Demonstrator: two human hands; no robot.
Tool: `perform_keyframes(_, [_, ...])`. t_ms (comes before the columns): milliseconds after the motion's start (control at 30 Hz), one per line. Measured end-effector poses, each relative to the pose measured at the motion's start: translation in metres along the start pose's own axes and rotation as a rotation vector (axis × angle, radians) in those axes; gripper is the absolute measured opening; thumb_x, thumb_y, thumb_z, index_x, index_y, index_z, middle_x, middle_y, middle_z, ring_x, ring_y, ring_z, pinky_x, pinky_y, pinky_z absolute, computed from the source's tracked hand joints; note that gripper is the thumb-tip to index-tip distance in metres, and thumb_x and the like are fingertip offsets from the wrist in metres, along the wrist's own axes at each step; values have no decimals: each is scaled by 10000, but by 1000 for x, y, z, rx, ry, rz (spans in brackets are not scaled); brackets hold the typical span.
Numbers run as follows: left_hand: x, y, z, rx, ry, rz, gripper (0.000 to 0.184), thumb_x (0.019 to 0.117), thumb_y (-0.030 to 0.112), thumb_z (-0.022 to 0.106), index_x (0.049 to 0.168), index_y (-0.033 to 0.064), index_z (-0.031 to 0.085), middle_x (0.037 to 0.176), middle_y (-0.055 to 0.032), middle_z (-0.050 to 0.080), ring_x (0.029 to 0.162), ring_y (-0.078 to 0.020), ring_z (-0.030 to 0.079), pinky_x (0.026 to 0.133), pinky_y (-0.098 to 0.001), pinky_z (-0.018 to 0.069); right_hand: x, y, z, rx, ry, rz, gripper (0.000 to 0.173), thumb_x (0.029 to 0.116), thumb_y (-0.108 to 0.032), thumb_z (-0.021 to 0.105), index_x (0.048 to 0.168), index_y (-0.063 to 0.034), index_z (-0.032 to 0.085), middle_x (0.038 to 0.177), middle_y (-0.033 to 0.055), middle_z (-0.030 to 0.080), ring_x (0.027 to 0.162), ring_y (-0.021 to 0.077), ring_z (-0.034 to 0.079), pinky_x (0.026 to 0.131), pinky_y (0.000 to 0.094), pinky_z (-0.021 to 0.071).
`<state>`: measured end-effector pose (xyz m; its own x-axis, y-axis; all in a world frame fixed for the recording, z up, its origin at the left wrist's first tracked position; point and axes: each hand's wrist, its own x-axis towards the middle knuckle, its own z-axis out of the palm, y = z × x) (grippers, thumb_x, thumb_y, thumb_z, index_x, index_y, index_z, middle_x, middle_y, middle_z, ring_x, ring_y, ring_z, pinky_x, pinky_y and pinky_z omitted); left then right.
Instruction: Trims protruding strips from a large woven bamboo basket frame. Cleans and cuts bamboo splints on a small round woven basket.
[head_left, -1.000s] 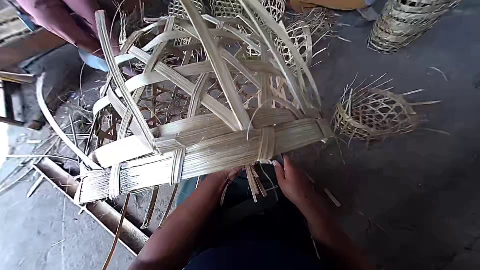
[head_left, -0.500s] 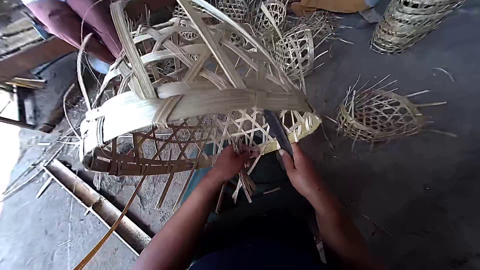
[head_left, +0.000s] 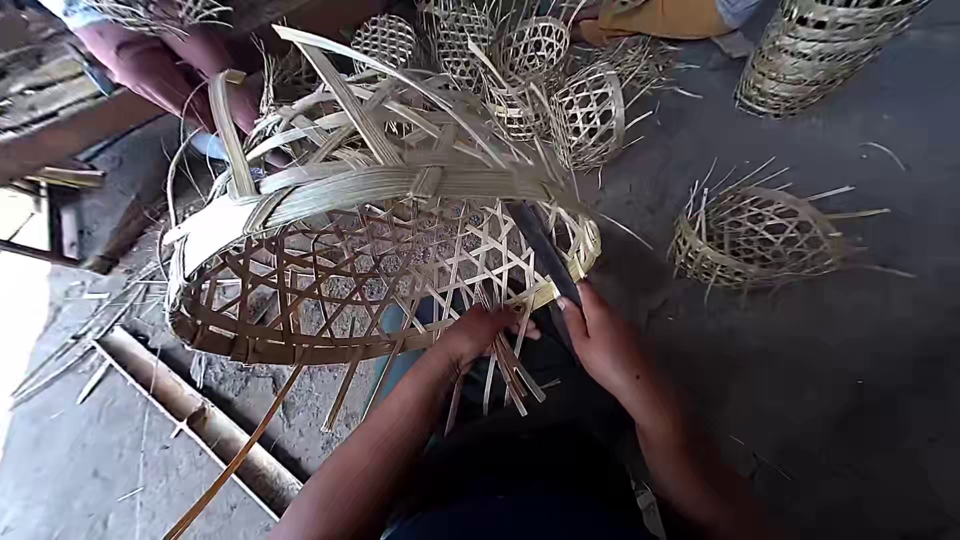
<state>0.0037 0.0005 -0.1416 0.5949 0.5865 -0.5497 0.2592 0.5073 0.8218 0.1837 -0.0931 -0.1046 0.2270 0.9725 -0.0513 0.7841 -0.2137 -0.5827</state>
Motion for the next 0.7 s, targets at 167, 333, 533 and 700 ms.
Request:
perform_keyframes(167, [16,-35,-4,-81,-29,229,152,1052,133,519,1005,69,649,754,29,628,624,-38,568,540,-181,442,-2,8,7,21,22,17,387,1099,-299,456,1290,13,582,842,207,667,811,375,684,753,563,543])
perform_keyframes(333, [18,-40,-5,-68,-38,257,174,1055,155,525,988,71,663,729,36,625,615,-39,569,537,-179,438,-8,14,13,36,56,-6,399,1094,-328,456,1200,27,604,837,200,658,794,366,677,730,544,544])
perform_keyframes(533, [16,-38,-9,-159,-68,191,217,1076,176,484,1014,60,656,728,20,615,566,-23,535,472,-157,388,-25,24,29,42,-195,43,507,1102,-335,410,1547,-91,411,1030,208,709,942,378,704,857,563,545])
perform_keyframes(700, [18,-39,-8,-179,-66,201,163,1051,113,517,972,65,651,757,13,633,619,-33,561,548,-168,441,-20,19,40,47,-224,62,475,1109,-309,395,1474,-12,461,1041,217,700,986,371,699,891,530,541])
